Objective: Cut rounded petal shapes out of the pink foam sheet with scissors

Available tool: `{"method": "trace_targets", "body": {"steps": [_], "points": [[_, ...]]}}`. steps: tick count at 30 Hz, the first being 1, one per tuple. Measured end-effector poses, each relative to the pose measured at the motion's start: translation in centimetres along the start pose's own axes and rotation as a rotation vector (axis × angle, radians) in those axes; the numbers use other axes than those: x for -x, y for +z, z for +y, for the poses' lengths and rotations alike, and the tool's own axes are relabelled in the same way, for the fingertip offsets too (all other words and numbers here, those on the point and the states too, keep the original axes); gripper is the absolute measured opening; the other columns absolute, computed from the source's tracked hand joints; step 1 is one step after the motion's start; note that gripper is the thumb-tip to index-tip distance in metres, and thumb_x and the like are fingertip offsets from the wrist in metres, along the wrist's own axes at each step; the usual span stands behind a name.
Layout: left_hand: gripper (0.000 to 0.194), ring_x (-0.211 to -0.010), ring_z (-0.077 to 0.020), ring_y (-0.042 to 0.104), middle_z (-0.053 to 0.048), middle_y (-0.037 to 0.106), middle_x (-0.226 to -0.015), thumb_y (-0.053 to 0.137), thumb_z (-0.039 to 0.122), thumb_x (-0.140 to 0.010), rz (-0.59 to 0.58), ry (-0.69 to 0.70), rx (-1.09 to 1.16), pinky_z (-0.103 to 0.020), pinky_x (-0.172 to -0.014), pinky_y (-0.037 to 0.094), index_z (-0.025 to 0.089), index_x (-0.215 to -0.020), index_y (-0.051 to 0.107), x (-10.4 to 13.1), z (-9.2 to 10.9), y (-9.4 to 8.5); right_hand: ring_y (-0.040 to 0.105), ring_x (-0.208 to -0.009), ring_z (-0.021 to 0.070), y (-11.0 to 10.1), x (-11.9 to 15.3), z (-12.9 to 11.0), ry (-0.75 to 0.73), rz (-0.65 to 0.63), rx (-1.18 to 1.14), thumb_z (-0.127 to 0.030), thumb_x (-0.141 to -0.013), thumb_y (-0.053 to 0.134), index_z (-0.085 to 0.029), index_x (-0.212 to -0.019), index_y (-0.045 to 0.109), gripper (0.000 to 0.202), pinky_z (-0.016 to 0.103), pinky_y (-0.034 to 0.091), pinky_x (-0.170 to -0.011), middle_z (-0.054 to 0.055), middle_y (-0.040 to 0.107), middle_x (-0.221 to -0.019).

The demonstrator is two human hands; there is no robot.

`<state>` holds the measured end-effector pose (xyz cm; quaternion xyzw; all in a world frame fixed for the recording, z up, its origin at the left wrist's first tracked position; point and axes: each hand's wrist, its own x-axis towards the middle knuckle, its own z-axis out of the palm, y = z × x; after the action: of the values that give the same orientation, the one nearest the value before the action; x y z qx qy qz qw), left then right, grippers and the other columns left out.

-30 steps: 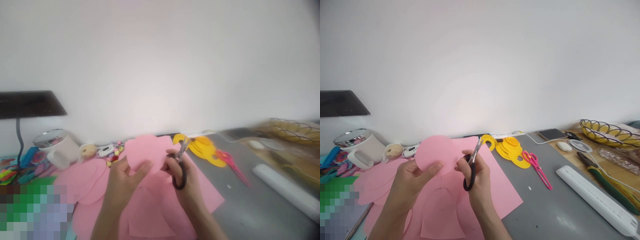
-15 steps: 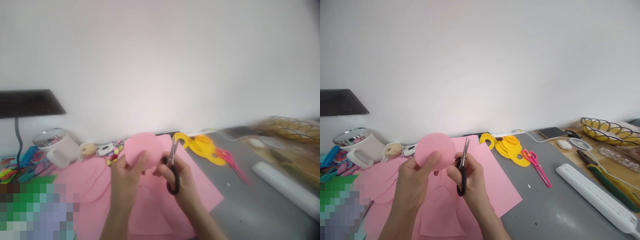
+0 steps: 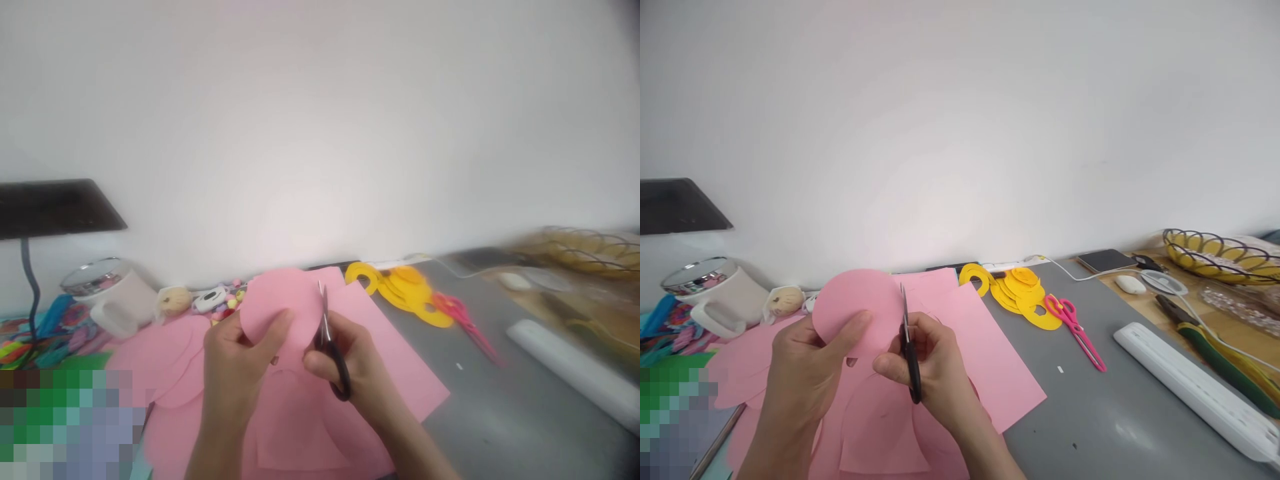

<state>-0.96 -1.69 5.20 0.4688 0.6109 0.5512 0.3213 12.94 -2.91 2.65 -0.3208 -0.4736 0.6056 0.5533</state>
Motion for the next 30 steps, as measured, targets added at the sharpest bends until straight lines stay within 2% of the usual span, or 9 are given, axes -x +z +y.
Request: {"method": "trace_targets", "body": {"steps": [5, 9, 14, 21, 30], "points": [[0.038, -0.038, -0.0100, 0.040, 0.004, 0.045, -0.037, 0.078, 0.038, -0.053, -0.007, 0.041, 0.023, -0.023, -0.035, 0.033, 0.020, -0.039, 0.047, -0.2, -0.4, -0.4, 0.041, -0.054, 0.0104, 0.2, 0.1, -0.2, 0.016, 0.011, 0.033, -0.033, -0.061, 0.085, -0.018, -0.065, 0.057, 0.032, 0.024, 0.040, -0.053, -0.005, 0.049, -0.059], [0.037, -0.040, -0.0105, 0.041, 0.004, 0.045, -0.037, 0.078, 0.037, -0.053, -0.017, 0.026, 0.044, -0.024, -0.037, 0.033, 0.020, -0.040, 0.048, 0.1, -0.1, -0.2, 0.040, -0.055, 0.0103, 0.2, 0.1, -0.2, 0.020, 0.010, 0.016, -0.030, -0.062, 0.085, -0.018, -0.066, 0.056, 0.032, 0.023, 0.038, -0.053, -0.006, 0.047, -0.060], [0.037, -0.040, -0.0087, 0.038, 0.005, 0.043, -0.037, 0.074, 0.036, -0.057, 0.025, 0.016, 0.016, -0.023, -0.039, 0.031, 0.020, -0.041, 0.044, 0.6, 0.5, 0.1, 0.037, -0.053, 0.0094, 0.0, 0.1, -0.1, 0.022, 0.003, 0.013, -0.028, -0.061, 0.085, -0.018, -0.063, 0.053, 0.034, 0.022, 0.035, -0.051, -0.007, 0.044, -0.058], [0.038, -0.040, -0.0091, 0.038, 0.005, 0.042, -0.037, 0.075, 0.035, -0.056, 0.019, 0.022, 0.035, -0.024, -0.040, 0.030, 0.020, -0.040, 0.043, 0.6, 0.5, 0.0, 0.038, -0.054, 0.0095, 0.1, 0.2, -0.2, 0.020, -0.005, 0.028, -0.027, -0.063, 0.084, -0.019, -0.065, 0.053, 0.032, 0.022, 0.035, -0.052, -0.007, 0.046, -0.059], [0.038, -0.040, -0.0087, 0.038, 0.005, 0.042, -0.038, 0.075, 0.037, -0.056, 0.022, 0.016, 0.007, -0.024, -0.040, 0.029, 0.020, -0.042, 0.045, 0.8, 0.9, -0.2, 0.038, -0.054, 0.0101, 0.1, 0.1, -0.2, 0.038, -0.002, 0.068, -0.035, -0.062, 0.084, -0.019, -0.065, 0.051, 0.036, 0.024, 0.035, -0.051, -0.006, 0.045, -0.059]]}}
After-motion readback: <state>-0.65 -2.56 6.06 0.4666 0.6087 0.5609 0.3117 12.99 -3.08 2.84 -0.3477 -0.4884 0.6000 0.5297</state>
